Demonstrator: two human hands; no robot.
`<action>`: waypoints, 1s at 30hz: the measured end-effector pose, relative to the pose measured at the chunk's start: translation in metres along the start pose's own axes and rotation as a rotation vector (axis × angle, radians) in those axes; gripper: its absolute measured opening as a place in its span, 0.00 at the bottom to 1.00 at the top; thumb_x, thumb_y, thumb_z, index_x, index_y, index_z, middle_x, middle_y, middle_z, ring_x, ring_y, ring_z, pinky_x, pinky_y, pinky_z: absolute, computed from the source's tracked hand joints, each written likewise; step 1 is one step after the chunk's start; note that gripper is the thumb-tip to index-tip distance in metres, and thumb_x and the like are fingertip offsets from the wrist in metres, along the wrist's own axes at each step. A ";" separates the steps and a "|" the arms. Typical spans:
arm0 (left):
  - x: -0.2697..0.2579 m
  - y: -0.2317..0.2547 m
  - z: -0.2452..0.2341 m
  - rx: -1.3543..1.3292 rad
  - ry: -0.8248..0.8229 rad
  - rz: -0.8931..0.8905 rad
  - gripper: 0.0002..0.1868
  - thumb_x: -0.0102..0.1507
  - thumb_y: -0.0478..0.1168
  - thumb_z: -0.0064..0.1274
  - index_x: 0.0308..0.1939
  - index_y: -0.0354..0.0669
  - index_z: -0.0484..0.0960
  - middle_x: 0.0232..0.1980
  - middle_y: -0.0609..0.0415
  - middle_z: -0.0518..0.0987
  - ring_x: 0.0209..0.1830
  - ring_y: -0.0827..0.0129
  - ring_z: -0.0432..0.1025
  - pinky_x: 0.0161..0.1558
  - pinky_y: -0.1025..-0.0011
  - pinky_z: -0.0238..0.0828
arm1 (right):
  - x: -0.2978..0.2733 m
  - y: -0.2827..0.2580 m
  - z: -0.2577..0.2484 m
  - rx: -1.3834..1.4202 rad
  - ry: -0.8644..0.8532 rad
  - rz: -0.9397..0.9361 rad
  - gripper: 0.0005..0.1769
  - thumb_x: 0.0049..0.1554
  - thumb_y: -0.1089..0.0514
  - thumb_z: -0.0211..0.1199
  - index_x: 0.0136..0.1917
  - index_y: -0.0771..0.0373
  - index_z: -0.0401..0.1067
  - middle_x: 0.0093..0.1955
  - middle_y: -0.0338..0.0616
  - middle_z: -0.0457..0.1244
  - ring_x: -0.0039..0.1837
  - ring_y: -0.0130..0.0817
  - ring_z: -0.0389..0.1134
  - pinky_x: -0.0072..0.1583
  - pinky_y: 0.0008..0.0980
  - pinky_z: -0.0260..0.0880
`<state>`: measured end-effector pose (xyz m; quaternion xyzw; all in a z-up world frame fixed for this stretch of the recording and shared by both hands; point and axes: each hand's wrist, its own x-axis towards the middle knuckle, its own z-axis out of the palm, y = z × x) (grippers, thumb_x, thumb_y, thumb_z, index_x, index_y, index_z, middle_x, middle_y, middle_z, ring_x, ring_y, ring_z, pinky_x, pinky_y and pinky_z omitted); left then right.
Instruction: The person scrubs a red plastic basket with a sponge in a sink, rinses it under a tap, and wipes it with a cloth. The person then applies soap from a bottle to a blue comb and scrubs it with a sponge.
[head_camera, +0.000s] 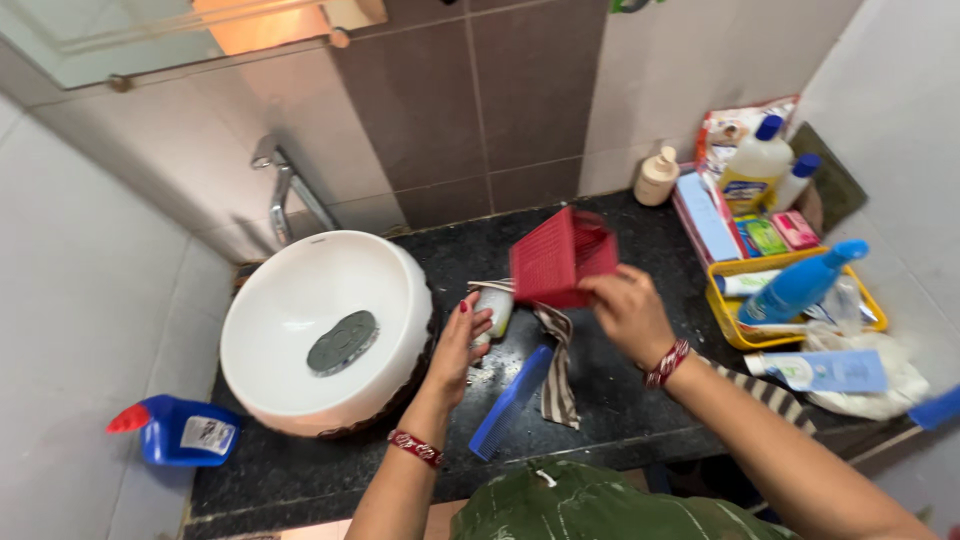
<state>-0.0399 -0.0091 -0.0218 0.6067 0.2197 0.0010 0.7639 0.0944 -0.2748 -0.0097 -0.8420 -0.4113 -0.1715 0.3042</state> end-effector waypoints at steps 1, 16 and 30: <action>0.001 -0.002 -0.001 -0.004 -0.008 0.000 0.33 0.68 0.64 0.34 0.72 0.55 0.65 0.66 0.55 0.75 0.67 0.68 0.68 0.63 0.61 0.64 | -0.001 0.019 -0.002 -0.056 0.016 0.008 0.15 0.56 0.61 0.62 0.57 0.54 0.74 0.53 0.38 0.71 0.57 0.36 0.72 0.70 0.48 0.59; 0.019 0.002 0.034 0.088 -0.090 -0.013 0.27 0.69 0.55 0.40 0.66 0.45 0.74 0.59 0.50 0.81 0.58 0.66 0.75 0.58 0.66 0.70 | -0.024 0.122 -0.006 -0.472 -0.444 0.207 0.19 0.56 0.63 0.52 0.57 0.49 0.73 0.52 0.38 0.68 0.59 0.40 0.69 0.65 0.58 0.59; 0.069 -0.015 0.095 -0.074 0.006 -0.113 0.46 0.60 0.60 0.51 0.79 0.66 0.47 0.76 0.57 0.63 0.72 0.65 0.61 0.59 0.44 0.68 | 0.042 0.049 -0.024 -0.020 -0.331 -0.333 0.15 0.47 0.63 0.64 0.49 0.55 0.76 0.44 0.37 0.67 0.51 0.38 0.68 0.61 0.43 0.64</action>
